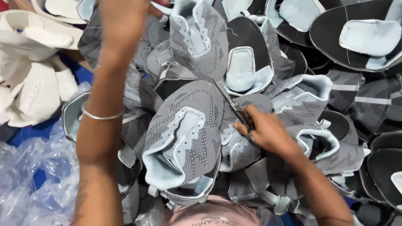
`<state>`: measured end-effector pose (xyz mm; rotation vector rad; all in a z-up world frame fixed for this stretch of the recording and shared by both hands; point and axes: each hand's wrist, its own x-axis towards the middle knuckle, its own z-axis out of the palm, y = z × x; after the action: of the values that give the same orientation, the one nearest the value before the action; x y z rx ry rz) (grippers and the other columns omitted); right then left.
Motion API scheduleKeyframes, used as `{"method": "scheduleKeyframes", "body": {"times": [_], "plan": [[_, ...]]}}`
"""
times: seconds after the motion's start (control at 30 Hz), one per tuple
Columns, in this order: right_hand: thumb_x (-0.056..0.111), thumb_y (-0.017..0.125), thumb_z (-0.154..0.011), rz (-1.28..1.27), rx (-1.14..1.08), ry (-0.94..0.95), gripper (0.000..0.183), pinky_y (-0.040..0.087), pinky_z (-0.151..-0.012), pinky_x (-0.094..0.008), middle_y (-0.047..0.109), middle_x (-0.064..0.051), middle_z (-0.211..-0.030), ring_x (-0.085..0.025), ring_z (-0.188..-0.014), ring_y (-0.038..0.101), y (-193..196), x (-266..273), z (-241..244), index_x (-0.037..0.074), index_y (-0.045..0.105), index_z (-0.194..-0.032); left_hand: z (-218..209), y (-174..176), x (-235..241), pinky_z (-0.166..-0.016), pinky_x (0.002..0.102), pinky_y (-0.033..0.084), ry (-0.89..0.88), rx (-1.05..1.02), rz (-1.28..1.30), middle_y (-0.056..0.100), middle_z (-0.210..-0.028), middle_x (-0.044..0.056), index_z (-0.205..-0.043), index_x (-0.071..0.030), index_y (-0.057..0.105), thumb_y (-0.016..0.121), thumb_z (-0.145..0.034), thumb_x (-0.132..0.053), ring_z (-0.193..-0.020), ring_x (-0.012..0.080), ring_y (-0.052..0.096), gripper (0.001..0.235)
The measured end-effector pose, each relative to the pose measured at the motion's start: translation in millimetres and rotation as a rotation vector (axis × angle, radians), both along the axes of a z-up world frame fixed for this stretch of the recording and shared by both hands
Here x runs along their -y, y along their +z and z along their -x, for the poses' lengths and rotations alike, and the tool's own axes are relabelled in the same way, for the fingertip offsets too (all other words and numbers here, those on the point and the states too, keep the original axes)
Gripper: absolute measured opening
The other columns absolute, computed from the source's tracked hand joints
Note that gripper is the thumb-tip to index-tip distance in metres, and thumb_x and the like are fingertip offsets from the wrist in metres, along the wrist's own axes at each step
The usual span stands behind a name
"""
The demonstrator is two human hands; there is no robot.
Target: Trim excess fabric and threads from shoe uppers using scissors in a manufacturing environment.
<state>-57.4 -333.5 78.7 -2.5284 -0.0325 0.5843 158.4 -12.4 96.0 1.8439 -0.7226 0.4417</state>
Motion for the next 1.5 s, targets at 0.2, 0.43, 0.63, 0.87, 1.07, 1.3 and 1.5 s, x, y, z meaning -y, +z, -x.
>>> {"method": "scheduleKeyframes", "body": {"times": [0.2,0.43,0.63,0.87,1.07,1.3,1.5], "plan": [[0.040,0.077,-0.086,-0.189,0.075,-0.312,0.043,0.045,-0.052,-0.041,0.059,-0.010,-0.060,-0.024,-0.051,0.057,-41,-14,43,0.005,0.056,-0.101,10,-46,58,-0.080,0.040,0.057,0.176,0.132,-0.507,0.067,-0.108,0.016,-0.128,0.002,0.055,0.082,-0.095,-0.044,-0.097,0.0317,0.069,0.063],[0.023,0.079,-0.089,-0.591,0.058,-0.610,0.028,0.031,-0.046,-0.023,0.055,0.005,-0.062,-0.002,-0.053,0.043,-78,-14,52,0.002,0.062,-0.095,-12,-87,132,-0.086,0.051,0.054,0.305,-0.316,-1.044,0.030,-0.133,0.060,-0.157,-0.001,0.007,0.090,-0.053,-0.082,-0.109,0.0606,0.056,0.156],[0.022,0.080,-0.089,-0.598,0.030,-0.605,0.030,0.034,-0.042,-0.023,0.055,0.003,-0.059,-0.003,-0.047,0.044,-66,-11,47,0.001,0.059,-0.093,30,-101,152,-0.078,0.053,0.057,0.252,-0.347,-1.232,0.037,-0.131,0.057,-0.155,-0.005,0.008,0.090,-0.068,-0.051,-0.110,0.0644,0.055,0.128],[0.016,0.080,-0.087,-0.794,0.042,-0.597,0.026,0.040,-0.043,-0.021,0.060,0.005,-0.064,-0.002,-0.049,0.050,-90,3,55,0.002,0.059,-0.096,31,-78,48,-0.077,0.046,0.058,0.398,-0.318,-0.526,0.070,-0.090,0.020,-0.156,0.002,0.033,0.069,-0.081,-0.001,-0.082,0.0347,0.071,0.083],[0.013,0.079,-0.093,-0.757,0.014,-0.517,0.023,0.037,-0.044,-0.020,0.058,0.003,-0.065,-0.002,-0.052,0.046,-94,2,63,0.001,0.060,-0.099,112,-120,-24,-0.074,0.035,0.056,0.179,-0.706,0.677,0.072,-0.103,0.008,-0.122,0.003,0.060,0.068,-0.082,0.013,-0.090,0.0217,0.071,0.042],[0.045,0.062,-0.100,-1.407,-0.227,-0.127,0.047,0.047,-0.059,-0.028,0.062,-0.007,-0.079,-0.016,-0.067,0.058,-27,-4,39,0.002,0.058,-0.119,123,-146,-23,-0.072,0.039,0.056,-0.019,-0.899,1.317,0.069,-0.107,0.019,-0.128,0.011,0.060,0.064,-0.101,-0.005,-0.086,0.0281,0.069,0.032],[0.068,0.033,-0.101,-1.566,-1.112,-0.234,0.071,0.045,-0.056,-0.032,0.063,-0.012,-0.074,-0.025,-0.063,0.057,-61,-34,-22,0.003,0.058,-0.113,123,-199,-20,-0.081,0.046,0.061,0.078,-0.756,1.364,0.069,-0.116,0.018,-0.133,0.005,0.054,0.064,-0.096,-0.004,-0.094,0.0310,0.071,0.039]]}}
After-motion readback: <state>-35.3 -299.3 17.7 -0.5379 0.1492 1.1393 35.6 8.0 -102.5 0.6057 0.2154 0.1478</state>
